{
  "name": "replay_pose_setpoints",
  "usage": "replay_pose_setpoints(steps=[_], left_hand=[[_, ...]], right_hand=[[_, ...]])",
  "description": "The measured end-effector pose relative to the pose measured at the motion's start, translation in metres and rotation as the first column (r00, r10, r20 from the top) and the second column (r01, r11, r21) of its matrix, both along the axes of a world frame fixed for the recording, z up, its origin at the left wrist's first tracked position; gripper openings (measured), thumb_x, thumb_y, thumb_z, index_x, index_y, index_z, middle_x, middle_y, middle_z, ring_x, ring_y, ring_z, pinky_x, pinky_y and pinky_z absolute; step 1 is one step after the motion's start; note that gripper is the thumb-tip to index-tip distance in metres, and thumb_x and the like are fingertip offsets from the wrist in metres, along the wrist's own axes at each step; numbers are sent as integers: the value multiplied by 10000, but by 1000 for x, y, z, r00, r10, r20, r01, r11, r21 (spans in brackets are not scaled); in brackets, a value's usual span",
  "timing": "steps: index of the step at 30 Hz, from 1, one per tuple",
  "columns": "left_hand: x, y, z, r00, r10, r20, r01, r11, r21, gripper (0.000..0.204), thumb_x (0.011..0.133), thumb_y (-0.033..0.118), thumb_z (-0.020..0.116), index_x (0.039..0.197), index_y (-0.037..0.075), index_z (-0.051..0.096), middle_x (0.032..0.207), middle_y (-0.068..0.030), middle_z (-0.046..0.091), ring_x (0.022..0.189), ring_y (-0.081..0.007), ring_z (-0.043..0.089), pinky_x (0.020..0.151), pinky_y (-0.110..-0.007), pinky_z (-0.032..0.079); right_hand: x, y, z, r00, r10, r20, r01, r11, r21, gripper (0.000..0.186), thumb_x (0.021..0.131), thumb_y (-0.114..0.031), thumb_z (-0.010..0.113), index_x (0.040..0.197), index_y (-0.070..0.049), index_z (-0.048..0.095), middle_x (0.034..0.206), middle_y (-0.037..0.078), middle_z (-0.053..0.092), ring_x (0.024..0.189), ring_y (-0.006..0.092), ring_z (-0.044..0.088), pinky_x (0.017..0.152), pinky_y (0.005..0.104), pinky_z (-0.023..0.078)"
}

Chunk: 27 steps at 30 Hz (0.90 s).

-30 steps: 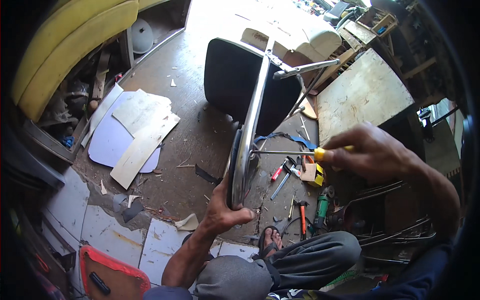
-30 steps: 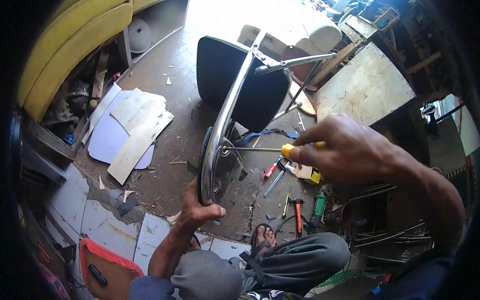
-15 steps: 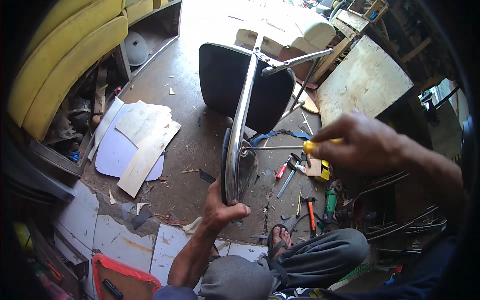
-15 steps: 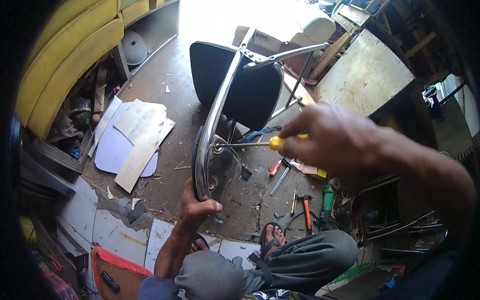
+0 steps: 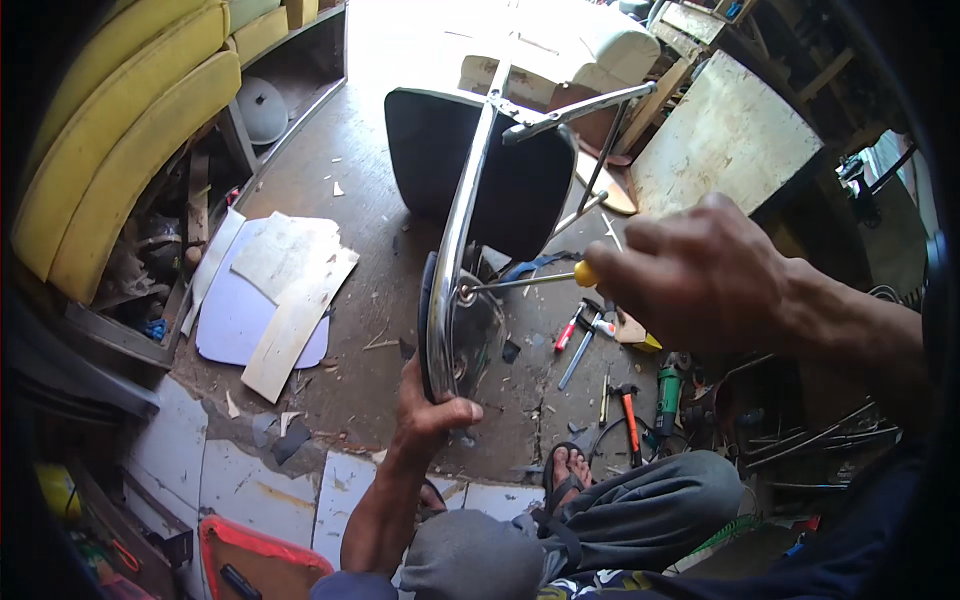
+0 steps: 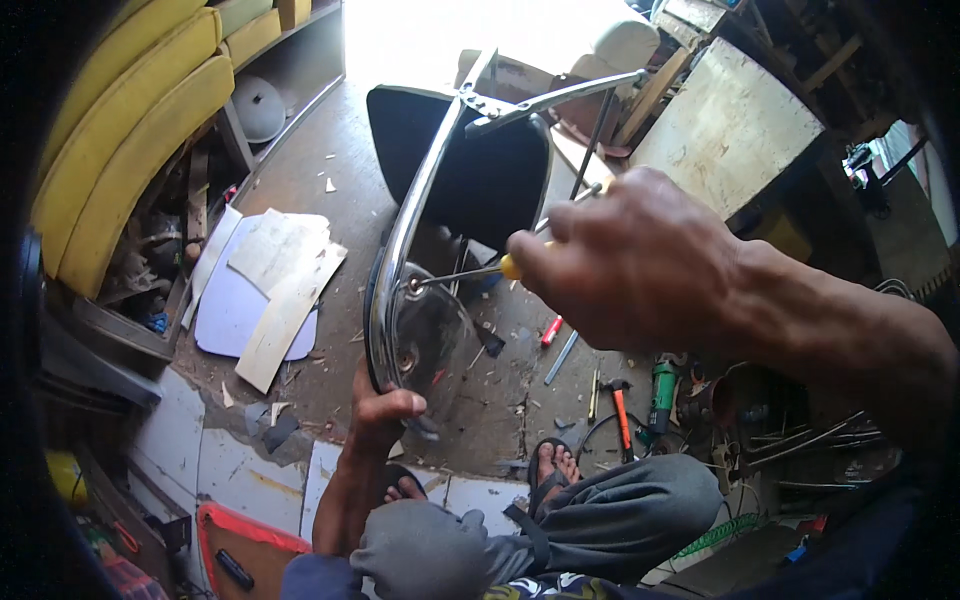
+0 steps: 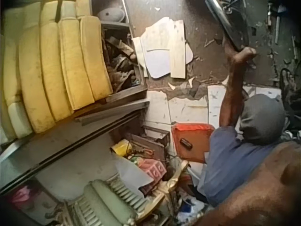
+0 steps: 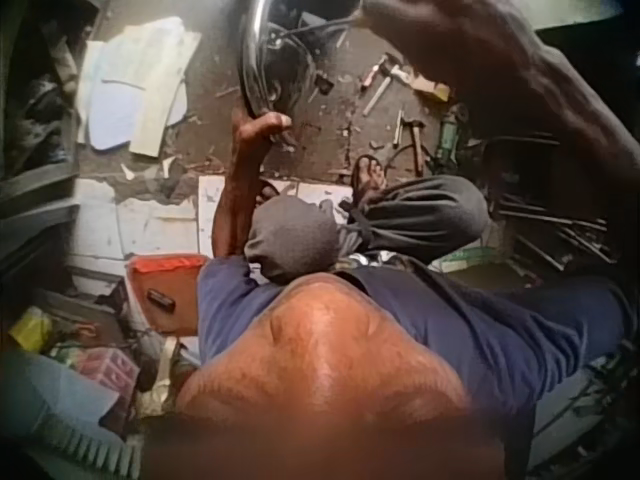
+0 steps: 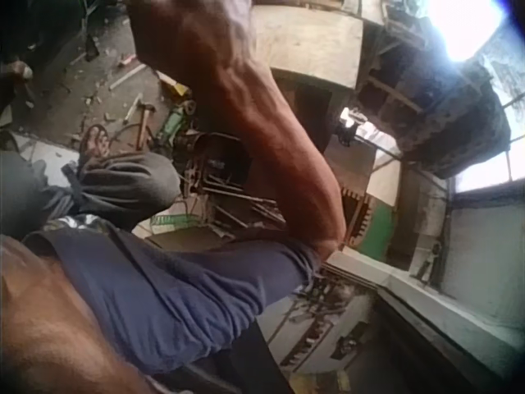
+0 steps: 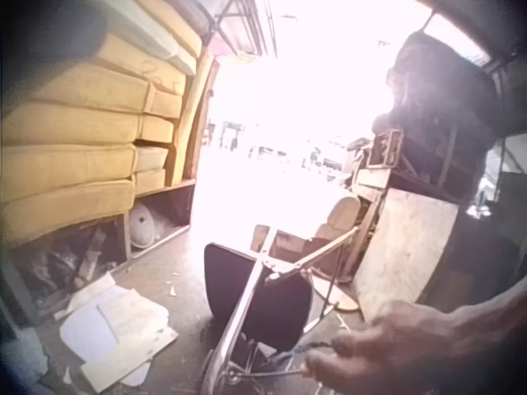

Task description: The person unscrews the seat from a metal chair frame using a screwdriver and then works on reattaching a part of the metal frame by hand.

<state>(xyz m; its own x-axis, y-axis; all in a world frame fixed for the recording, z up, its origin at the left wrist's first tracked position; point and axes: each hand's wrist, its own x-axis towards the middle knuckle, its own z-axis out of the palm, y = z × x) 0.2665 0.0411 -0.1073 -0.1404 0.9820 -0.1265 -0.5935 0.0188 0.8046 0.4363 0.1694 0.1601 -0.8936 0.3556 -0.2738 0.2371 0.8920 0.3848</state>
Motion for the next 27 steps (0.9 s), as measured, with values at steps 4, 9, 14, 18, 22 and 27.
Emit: replay_pose_setpoints(steps=[4,9,14,18,22,27], left_hand=[[5,6,-6,996,-82,-30,83,996,36,812,566,187,790,1310,-32,551,1085,-61,603,959,-168,566,858,-283,471],[-1,7,2,994,-30,104,25,998,55,830,626,214,810,1360,-47,525,1176,-107,627,1042,-210,610,945,-321,483],[1,11,13,995,-57,84,49,994,96,812,669,200,781,1386,-62,506,1299,-164,622,1176,-264,623,1052,-381,473],[-5,5,19,999,-40,22,41,999,-13,783,676,180,756,1376,-72,514,1320,-184,621,1204,-279,623,1064,-414,480],[13,-16,25,911,172,-374,-201,979,-41,540,882,174,747,1328,-57,546,1250,-154,644,1135,-226,626,1013,-366,480],[44,-40,20,792,92,-604,-338,889,-309,429,924,151,752,1236,-100,598,1159,-156,668,1018,-177,631,911,-313,496]], right_hand=[[-9,2,12,562,-781,275,801,428,-419,505,1018,-458,560,1042,18,725,909,229,736,744,276,704,683,389,571],[-1,2,12,929,-369,35,362,883,-300,271,968,-247,655,1148,-45,651,889,144,667,781,258,683,629,387,555],[32,9,-9,960,223,-167,-205,972,119,267,920,-104,664,1187,-90,654,841,58,575,724,182,633,544,316,529],[43,15,-24,951,205,-231,-170,972,163,245,916,-135,660,1157,-89,658,839,59,583,710,190,630,608,344,536],[102,22,-116,889,-48,-455,138,976,168,107,896,-86,664,989,-83,612,937,94,625,779,258,662,650,402,530],[187,-10,-263,507,-697,-507,438,715,-544,178,839,-133,739,955,-78,616,816,131,681,729,309,702,650,421,544]])
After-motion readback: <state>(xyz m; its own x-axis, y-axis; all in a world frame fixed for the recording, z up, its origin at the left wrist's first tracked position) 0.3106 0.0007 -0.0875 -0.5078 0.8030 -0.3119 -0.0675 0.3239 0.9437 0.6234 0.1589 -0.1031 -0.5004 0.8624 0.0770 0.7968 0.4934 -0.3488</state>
